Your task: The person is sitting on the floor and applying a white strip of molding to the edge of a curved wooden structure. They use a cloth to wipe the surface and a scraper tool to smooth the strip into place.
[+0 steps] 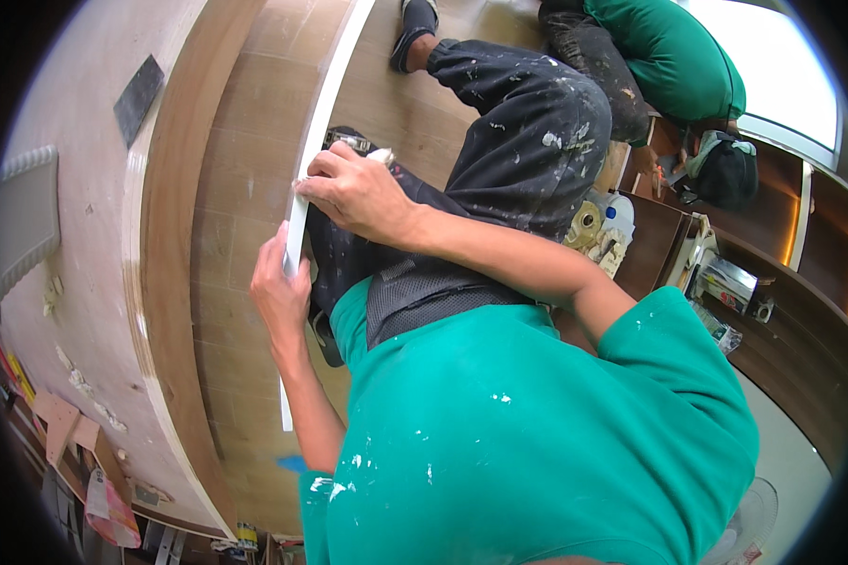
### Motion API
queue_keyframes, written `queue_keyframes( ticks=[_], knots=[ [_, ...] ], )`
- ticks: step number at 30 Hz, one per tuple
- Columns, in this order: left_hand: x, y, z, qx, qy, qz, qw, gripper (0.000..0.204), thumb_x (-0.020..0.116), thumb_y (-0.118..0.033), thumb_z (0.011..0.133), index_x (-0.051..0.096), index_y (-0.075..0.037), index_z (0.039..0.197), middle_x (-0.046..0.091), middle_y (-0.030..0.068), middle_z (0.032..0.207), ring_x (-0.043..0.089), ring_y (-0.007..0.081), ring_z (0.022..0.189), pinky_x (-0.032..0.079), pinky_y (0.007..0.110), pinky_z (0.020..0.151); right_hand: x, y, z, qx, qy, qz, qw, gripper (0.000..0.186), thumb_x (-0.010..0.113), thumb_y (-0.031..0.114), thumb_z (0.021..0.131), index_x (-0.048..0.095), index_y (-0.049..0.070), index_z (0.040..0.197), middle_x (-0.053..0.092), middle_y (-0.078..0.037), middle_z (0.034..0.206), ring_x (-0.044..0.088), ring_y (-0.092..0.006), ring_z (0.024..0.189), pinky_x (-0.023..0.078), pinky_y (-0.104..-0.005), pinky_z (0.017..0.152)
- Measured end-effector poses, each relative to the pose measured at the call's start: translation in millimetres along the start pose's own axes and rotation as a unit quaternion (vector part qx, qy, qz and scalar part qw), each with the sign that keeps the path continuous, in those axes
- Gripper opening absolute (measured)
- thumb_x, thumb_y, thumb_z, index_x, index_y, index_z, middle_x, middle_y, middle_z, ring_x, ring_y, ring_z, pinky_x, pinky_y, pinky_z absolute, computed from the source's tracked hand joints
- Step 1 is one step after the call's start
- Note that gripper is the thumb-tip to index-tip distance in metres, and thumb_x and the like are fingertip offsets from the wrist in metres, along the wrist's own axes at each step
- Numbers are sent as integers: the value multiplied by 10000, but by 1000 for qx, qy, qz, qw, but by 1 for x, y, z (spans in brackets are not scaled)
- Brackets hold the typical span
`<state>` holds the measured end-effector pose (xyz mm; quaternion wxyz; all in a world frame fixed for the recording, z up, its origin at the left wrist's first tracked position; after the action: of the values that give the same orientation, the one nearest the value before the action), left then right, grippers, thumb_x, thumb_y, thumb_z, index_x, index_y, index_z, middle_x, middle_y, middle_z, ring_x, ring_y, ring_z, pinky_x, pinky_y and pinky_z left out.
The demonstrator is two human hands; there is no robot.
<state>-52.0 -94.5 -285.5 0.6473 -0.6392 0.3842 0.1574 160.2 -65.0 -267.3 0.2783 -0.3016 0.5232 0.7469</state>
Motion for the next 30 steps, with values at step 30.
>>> queue_keyframes(
  ticks=[30],
  knots=[
    [-17,14,15,-21,5,-4,1000,515,705,16,846,674,-55,1355,717,172,1199,702,374,1062,558,441,910,-76,-192,152,100,-87,-97,986,125,754,202,936,849,151,1001,749,-84,993,680,-253,928,590,-376,819]
  ],
)
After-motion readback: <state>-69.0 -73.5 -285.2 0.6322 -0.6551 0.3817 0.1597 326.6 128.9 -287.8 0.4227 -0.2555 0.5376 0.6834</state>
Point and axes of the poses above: each hand's wrist, its own z-axis towards the middle knuckle, its own x-axis out of the palm, y = z × x, the point moved 1 cm from there along z, towards the middle knuckle
